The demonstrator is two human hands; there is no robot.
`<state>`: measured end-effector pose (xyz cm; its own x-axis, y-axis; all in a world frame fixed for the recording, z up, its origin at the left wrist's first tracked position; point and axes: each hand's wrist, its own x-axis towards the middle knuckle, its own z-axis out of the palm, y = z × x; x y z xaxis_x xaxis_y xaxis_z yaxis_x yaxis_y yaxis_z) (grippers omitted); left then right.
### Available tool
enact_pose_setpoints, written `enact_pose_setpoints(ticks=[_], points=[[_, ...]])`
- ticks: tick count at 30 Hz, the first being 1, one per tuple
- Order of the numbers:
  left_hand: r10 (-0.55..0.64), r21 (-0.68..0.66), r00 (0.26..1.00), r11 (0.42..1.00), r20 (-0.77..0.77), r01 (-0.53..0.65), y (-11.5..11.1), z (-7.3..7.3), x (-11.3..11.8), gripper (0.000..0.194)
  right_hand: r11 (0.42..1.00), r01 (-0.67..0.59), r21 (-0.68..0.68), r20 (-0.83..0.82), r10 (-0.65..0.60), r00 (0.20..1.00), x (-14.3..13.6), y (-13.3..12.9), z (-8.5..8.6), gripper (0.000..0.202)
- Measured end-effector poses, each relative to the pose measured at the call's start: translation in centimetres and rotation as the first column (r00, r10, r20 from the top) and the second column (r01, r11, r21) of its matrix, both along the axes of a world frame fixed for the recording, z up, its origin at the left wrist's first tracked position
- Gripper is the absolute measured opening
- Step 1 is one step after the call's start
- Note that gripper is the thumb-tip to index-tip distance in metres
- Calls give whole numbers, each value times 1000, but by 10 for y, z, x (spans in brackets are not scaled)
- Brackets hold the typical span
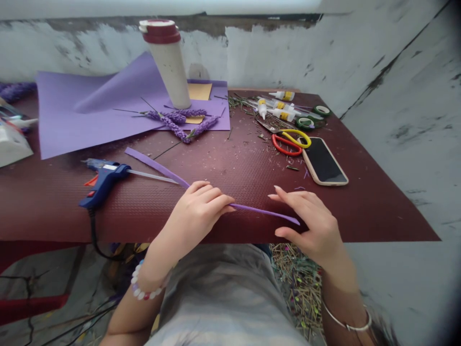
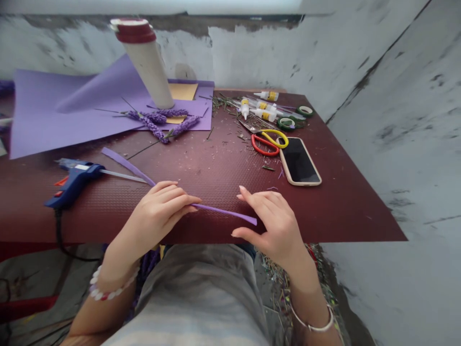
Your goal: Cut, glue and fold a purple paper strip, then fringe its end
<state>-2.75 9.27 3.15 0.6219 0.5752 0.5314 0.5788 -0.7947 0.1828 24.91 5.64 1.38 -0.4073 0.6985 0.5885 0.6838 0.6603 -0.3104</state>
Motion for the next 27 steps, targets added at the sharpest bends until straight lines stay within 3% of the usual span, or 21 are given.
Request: enact_pose_setpoints(ticks=[6,14,16,18,20,27], points=[[10,1,1000,1000,-8,-10,0,0,0,26,997,-62,37,-38,63,997,-2,-3,0,34],[20,33,1000,999,-17,-19,0,-5,2,26,999,1,33,-31,1,1000,-2,-1,1,27],[32,44,999,999,-22,-31,1,-5,2,25,1000,5,1,-9,-5,1000,-1,0,0,38],[36,49,999,998,-30,-34,1,-6,2,26,1000,17,-20,12,-17,1000,0,0,-1,72],[29,49,999,998,-40,-27,2,-6,1,26,999,41,-3,26,-41,999,0,1,0,92],[11,40,999,999,-45,-9,2,-8,0,26,991,81,102,23,-84,996,-4,3,10,89]])
